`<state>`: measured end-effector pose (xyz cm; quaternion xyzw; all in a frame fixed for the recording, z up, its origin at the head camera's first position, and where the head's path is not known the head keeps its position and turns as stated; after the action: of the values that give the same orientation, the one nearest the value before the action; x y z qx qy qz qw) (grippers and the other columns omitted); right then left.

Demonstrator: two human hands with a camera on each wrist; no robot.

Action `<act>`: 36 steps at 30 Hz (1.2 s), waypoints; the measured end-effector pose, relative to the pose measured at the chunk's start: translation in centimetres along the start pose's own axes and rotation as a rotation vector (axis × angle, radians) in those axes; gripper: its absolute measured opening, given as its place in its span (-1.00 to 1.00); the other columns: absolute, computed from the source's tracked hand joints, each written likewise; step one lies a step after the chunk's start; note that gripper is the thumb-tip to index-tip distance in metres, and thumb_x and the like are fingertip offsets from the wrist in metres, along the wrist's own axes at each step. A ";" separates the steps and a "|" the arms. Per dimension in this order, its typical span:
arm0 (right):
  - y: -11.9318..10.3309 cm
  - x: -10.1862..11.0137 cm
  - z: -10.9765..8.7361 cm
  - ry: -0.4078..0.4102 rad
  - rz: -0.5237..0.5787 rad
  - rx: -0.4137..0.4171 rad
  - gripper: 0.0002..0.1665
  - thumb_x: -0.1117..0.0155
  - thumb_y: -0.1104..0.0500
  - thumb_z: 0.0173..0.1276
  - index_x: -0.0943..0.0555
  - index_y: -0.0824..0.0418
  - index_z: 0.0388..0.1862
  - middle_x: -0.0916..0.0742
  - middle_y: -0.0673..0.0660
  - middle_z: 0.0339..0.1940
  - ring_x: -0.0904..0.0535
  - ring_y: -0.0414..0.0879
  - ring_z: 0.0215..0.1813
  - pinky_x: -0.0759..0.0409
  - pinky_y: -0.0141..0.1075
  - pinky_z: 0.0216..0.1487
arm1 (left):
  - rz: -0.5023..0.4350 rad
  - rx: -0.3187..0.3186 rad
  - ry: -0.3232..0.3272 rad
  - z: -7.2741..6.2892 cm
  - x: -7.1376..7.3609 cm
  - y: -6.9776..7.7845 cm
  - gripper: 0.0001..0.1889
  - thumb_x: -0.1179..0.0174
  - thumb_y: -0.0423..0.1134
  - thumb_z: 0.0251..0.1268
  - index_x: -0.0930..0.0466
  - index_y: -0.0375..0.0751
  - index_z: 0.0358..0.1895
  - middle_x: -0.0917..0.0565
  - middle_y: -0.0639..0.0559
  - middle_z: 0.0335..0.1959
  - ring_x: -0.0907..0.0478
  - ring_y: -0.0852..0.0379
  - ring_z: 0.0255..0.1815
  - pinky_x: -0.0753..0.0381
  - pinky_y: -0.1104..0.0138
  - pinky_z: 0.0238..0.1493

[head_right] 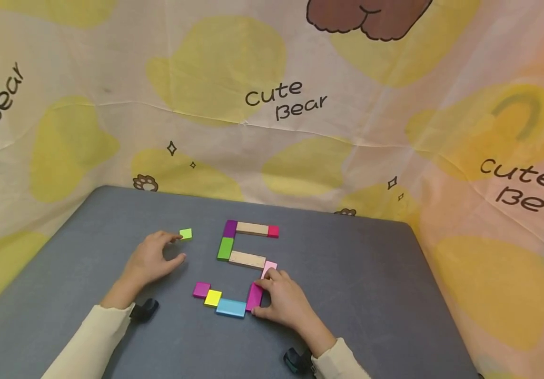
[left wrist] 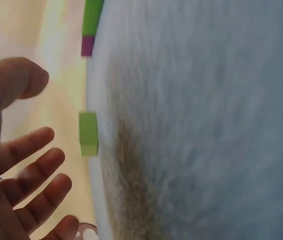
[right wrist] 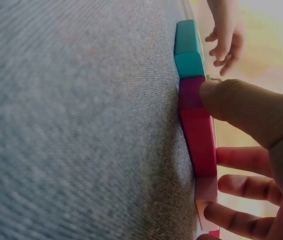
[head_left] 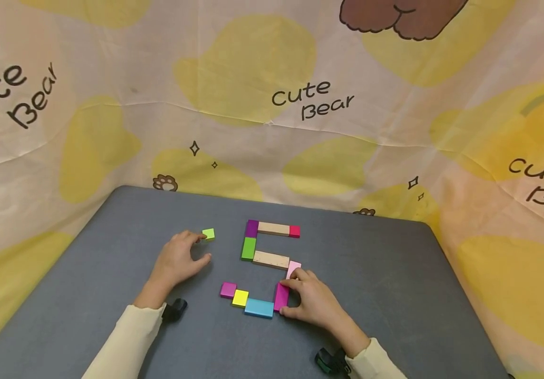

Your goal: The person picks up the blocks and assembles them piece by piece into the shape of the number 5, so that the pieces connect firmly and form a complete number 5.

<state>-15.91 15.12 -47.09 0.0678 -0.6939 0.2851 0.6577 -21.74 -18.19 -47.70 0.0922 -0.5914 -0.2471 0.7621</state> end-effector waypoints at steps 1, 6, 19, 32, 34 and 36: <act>0.0 0.0 0.0 0.000 0.001 -0.002 -0.32 -0.49 -0.23 -0.05 -0.67 0.02 0.07 -0.59 -0.03 -0.12 -0.41 -0.18 -0.12 -0.49 -0.37 -0.27 | 0.012 0.012 0.004 0.2 0.0 -0.2 -0.52 -0.33 -0.05 0.05 -0.61 -0.25 0.02 -0.63 -0.16 -0.13 -0.53 -0.12 -0.14 -0.51 -0.04 -0.13; 0.1 0.0 0.0 -0.002 0.008 -0.004 -0.32 -0.50 -0.22 -0.05 -0.67 0.02 0.06 -0.59 -0.03 -0.12 -0.41 -0.18 -0.12 -0.49 -0.37 -0.27 | 0.021 0.078 -0.022 1.5 0.3 -1.0 -0.47 -0.30 -0.04 0.09 -0.57 -0.25 0.11 -0.60 -0.21 -0.06 -0.50 -0.18 -0.05 -0.49 -0.07 -0.07; 0.0 0.2 0.2 -0.020 -0.003 -0.009 -0.32 -0.49 -0.23 -0.04 -0.67 0.02 0.08 -0.59 -0.03 -0.12 -0.41 -0.18 -0.14 -0.48 -0.37 -0.28 | 0.000 0.095 -0.136 3.8 -0.2 -1.9 -0.46 -0.26 -0.07 0.16 -0.53 -0.26 0.18 -0.54 -0.26 0.09 -0.42 -0.23 0.13 -0.44 -0.10 0.12; 0.1 -0.1 0.0 0.007 0.057 0.015 -0.32 -0.52 -0.18 -0.05 -0.67 0.08 0.06 -0.59 -0.03 -0.13 -0.41 -0.16 -0.10 -0.54 -0.34 -0.17 | -0.020 0.103 -0.190 4.6 -0.7 -1.9 -0.56 -0.27 -0.15 0.17 -0.58 -0.23 0.12 -0.56 -0.27 0.07 -0.43 -0.25 0.13 -0.43 -0.11 0.11; 0.1 -0.1 0.0 0.012 0.064 0.017 -0.33 -0.52 -0.17 -0.05 -0.67 0.08 0.05 -0.59 -0.03 -0.13 -0.42 -0.16 -0.10 -0.54 -0.33 -0.15 | -0.028 0.102 -0.188 4.6 -0.7 -1.9 -0.59 -0.26 -0.16 0.18 -0.60 -0.24 0.10 -0.57 -0.26 0.06 -0.43 -0.25 0.13 -0.42 -0.10 0.12; 0.1 -0.1 0.0 0.013 0.068 0.015 -0.33 -0.53 -0.16 -0.06 -0.67 0.09 0.05 -0.59 -0.03 -0.14 -0.42 -0.16 -0.09 -0.54 -0.32 -0.13 | -0.038 0.094 -0.185 4.7 -0.7 -1.9 -0.61 -0.25 -0.16 0.19 -0.62 -0.24 0.07 -0.58 -0.25 0.04 -0.44 -0.24 0.12 -0.42 -0.10 0.12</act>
<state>-15.97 15.16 -47.22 0.0471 -0.6893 0.3130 0.6517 -26.79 -18.74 -47.80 0.1158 -0.6682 -0.2410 0.6943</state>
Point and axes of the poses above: each hand's wrist, its own z-axis towards the middle knuckle, its own x-axis out of the back of the hand, y = z × x, the point moved 1 cm from there along z, towards the middle knuckle
